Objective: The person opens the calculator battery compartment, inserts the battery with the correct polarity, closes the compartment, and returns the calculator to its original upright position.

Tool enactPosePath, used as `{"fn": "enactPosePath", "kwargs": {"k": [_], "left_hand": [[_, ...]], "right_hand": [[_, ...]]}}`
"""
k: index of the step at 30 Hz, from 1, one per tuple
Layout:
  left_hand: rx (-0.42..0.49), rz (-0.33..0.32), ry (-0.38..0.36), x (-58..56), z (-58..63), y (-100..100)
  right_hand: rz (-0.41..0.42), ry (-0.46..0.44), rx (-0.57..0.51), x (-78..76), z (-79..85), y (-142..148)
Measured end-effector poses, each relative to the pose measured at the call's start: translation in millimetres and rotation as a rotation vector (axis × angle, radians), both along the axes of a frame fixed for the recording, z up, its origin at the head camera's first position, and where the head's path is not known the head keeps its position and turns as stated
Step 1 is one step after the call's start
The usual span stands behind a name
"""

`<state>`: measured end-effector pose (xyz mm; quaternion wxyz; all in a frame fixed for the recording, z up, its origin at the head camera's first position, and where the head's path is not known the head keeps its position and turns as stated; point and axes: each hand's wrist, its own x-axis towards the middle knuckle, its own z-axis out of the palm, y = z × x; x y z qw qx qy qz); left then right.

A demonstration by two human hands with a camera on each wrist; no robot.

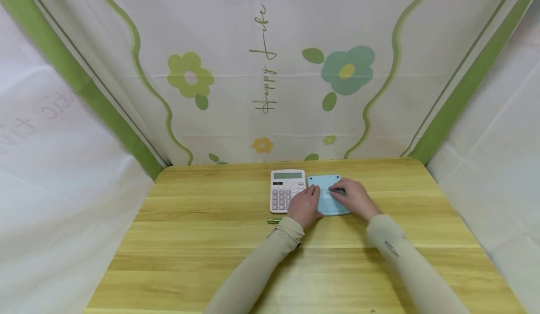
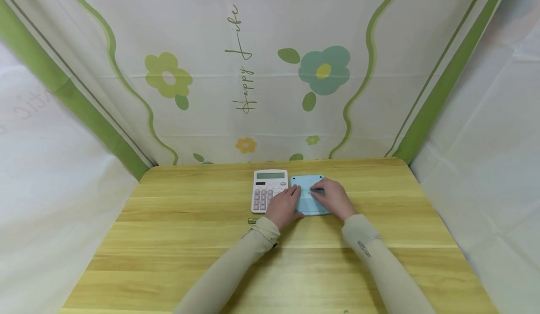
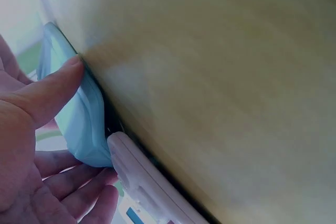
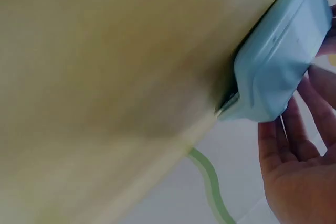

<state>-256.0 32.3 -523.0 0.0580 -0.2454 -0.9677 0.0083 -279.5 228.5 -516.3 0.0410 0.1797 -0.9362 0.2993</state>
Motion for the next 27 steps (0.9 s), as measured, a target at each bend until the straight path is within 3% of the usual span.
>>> {"fn": "enactPosePath", "kwargs": {"k": [7,17,27], "left_hand": [[0.023,-0.020,0.002,1.4,3.0,-3.0],[0.013,-0.027,0.011,1.3,6.3,-2.8],[-0.027,-0.037,0.063,1.2,-0.1,-1.9]], "right_hand": [[-0.013,-0.055,0.041,-12.8,1.7,-6.7],[-0.027,-0.144,0.080,-17.1,10.7,-16.1],[-0.013,-0.240,0.060,-21.7,8.1,-16.4]]}}
